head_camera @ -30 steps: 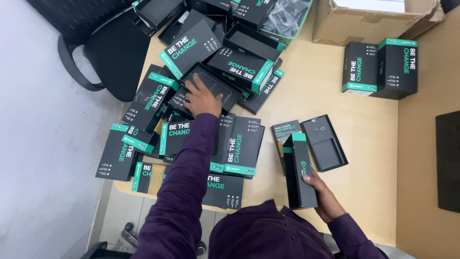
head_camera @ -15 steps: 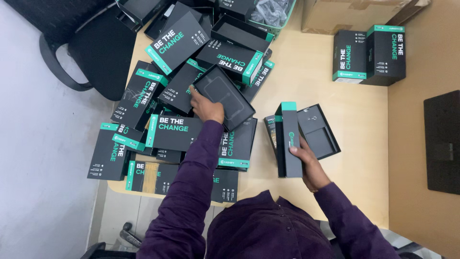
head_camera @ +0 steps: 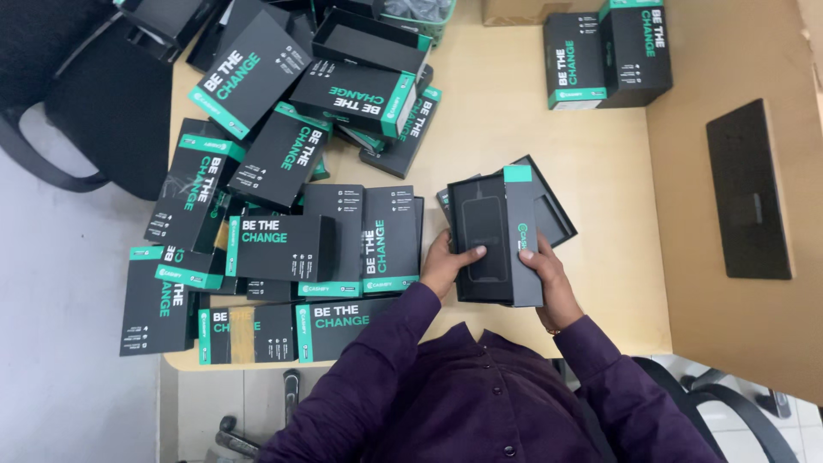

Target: The person places items into small black and green boxes and then stacks the boxes on a table.

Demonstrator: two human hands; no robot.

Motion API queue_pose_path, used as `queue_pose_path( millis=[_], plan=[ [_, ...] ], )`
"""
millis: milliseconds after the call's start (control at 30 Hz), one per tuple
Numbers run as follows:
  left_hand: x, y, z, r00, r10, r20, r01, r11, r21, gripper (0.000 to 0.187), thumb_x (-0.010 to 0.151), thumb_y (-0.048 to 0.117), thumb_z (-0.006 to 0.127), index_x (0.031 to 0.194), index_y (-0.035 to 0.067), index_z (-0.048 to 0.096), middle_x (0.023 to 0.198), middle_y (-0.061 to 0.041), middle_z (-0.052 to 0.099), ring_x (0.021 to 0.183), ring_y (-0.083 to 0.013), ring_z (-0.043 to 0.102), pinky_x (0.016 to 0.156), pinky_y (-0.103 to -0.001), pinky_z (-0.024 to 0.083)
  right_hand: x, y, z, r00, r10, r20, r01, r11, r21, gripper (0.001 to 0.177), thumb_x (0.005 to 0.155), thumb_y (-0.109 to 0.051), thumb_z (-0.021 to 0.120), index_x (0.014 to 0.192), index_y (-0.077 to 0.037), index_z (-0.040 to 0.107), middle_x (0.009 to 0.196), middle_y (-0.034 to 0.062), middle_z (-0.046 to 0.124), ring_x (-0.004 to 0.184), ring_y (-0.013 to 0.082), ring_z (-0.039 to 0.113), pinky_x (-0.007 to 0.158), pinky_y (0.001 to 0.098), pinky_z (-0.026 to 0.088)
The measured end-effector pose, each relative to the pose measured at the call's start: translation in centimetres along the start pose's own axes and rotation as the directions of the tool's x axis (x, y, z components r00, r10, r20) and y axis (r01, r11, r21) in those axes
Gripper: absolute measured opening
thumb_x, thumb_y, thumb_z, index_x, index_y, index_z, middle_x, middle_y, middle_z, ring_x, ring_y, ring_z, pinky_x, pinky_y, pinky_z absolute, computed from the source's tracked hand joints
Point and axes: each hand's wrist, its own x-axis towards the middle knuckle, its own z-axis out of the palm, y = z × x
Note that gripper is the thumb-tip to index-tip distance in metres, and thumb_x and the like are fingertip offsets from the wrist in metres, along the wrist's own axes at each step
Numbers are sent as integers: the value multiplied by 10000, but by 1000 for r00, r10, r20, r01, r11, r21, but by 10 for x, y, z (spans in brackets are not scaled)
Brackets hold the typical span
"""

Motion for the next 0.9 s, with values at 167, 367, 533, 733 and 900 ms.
queue_pose_path(
  millis=[167,367,533,733,900],
  plan=[
    [-19,35,27,987,129,93,-127,992,-22,678,877,182,712,1463,-33,448,1320,-197,622,1214,-275,619,1038,-391,501,-14,-21,-2,971,-190,-148,122,917,-381,847,825,-321,662,1587,-96,367,1487,142,431,1229,304,526,1026,392,471],
    [-39,67,48,945,10,326,100,942,-320,756,1033,599,397,1581,80,346,1525,-99,493,1410,-229,476,1141,-379,416,-30,-36,12,827,-548,-124,323,644,-694,823,888,-306,744,1600,-85,394,1513,203,383,1402,333,430,1153,435,406],
    [-45,60,55,913,-34,406,205,899,-387,747,1051,610,385,1563,66,383,1468,-115,533,1353,-223,525,1124,-400,443,-44,-45,24,836,-543,-82,351,642,-681,825,878,-298,749,1591,-79,396,1542,228,357,1433,369,399,1161,452,383],
    [-52,52,66,950,-38,311,164,907,-389,739,1025,602,446,1516,50,424,1395,-113,584,1285,-210,575,1085,-380,468,-52,-49,37,834,-545,-87,338,629,-700,815,884,-303,740,1585,-65,398,1549,235,358,1447,372,398,1166,452,384],
    [-58,52,69,966,-18,258,112,929,-354,764,1017,624,463,1500,32,453,1363,-114,602,1254,-197,591,1068,-357,477,-60,-50,41,836,-541,-92,326,624,-711,807,912,-320,717,1589,-38,381,1544,241,359,1438,379,406,1151,452,394]
  ],
)
